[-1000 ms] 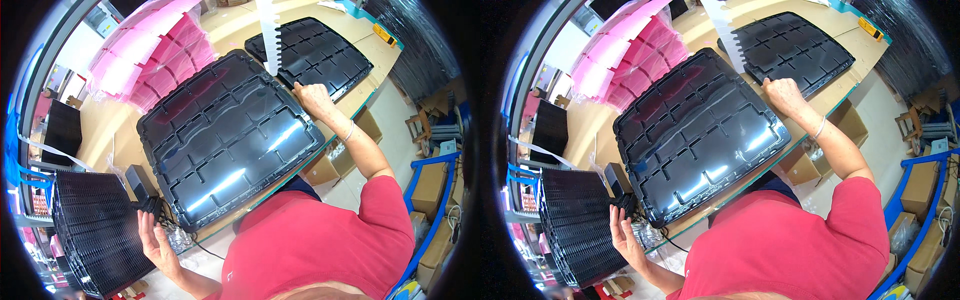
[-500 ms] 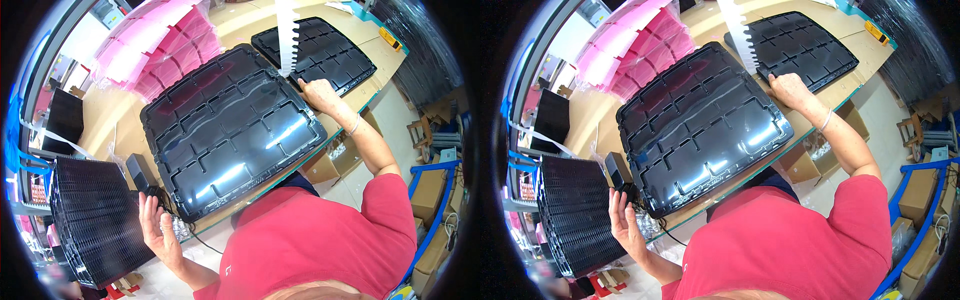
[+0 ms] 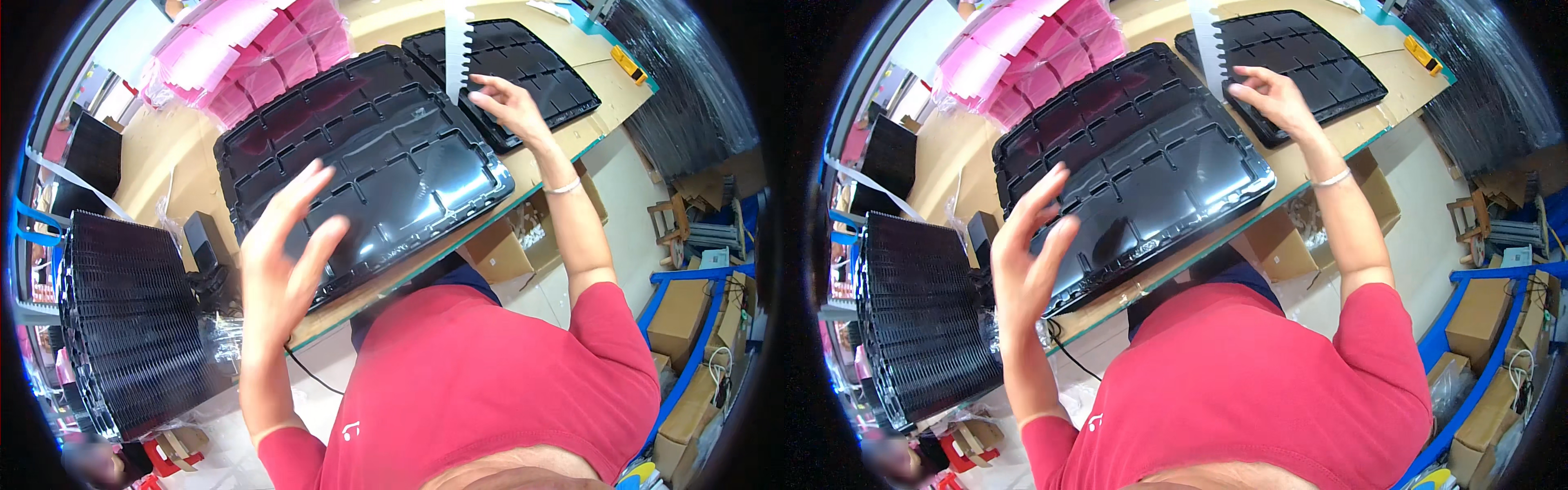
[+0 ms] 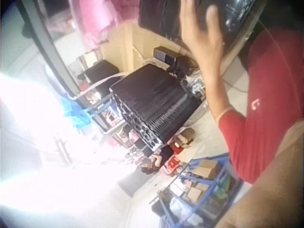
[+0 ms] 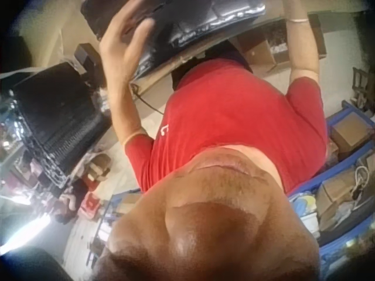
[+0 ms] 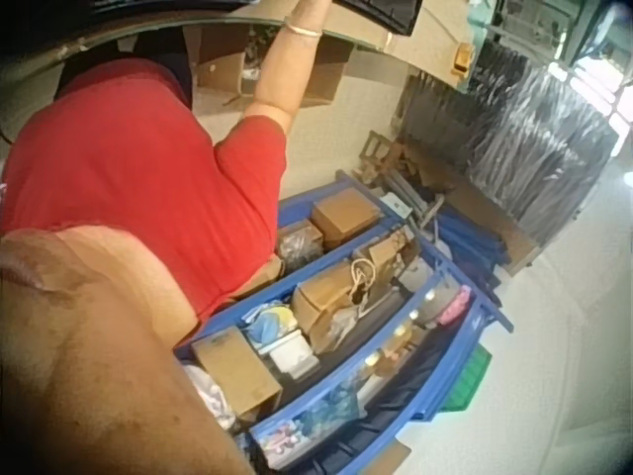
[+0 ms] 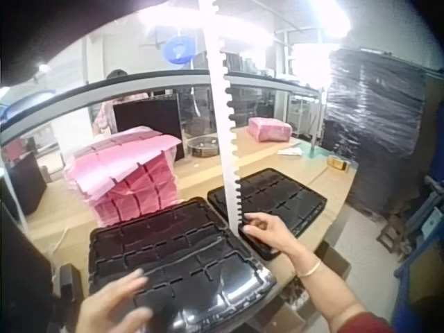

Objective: The person assembles plastic trays by hand, applying pink foam padding and white adhesive strips to them.

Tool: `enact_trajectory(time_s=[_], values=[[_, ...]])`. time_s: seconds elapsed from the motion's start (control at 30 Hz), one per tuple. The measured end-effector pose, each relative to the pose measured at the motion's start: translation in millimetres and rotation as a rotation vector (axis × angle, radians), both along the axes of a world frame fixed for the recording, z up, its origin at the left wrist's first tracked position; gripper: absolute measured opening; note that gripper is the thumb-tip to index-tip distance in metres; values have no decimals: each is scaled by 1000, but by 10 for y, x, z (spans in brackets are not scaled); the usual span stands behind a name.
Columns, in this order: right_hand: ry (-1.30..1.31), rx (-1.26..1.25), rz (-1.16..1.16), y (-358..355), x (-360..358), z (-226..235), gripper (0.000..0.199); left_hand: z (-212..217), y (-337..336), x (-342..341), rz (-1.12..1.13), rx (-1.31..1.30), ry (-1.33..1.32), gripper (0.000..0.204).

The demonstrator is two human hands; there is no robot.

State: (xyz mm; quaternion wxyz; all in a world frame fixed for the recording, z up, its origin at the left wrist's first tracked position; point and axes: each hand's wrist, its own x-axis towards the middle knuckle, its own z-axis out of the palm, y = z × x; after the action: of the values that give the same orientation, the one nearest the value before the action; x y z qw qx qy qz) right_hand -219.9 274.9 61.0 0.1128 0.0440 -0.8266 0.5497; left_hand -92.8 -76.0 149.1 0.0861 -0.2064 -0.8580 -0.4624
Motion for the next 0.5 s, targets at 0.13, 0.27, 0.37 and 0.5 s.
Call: enact_trajectory(time_s=[0.13, 0.27, 0.37, 0.5], values=[[-14, -157, 29, -46, -199, -221, 23, -124, 497, -477, -163, -44, -61, 48], [39, -353, -15, 13, -81, -135, 14, -312, 1010, -851, -110, -34, -1, 65], [26, -468, 86, 122, 113, 33, 13, -364, 1454, -1036, -79, 87, -144, 79], [-50, -582, 177, 298, 386, 114, 11, -425, 1958, -909, -177, 420, -552, 59]])
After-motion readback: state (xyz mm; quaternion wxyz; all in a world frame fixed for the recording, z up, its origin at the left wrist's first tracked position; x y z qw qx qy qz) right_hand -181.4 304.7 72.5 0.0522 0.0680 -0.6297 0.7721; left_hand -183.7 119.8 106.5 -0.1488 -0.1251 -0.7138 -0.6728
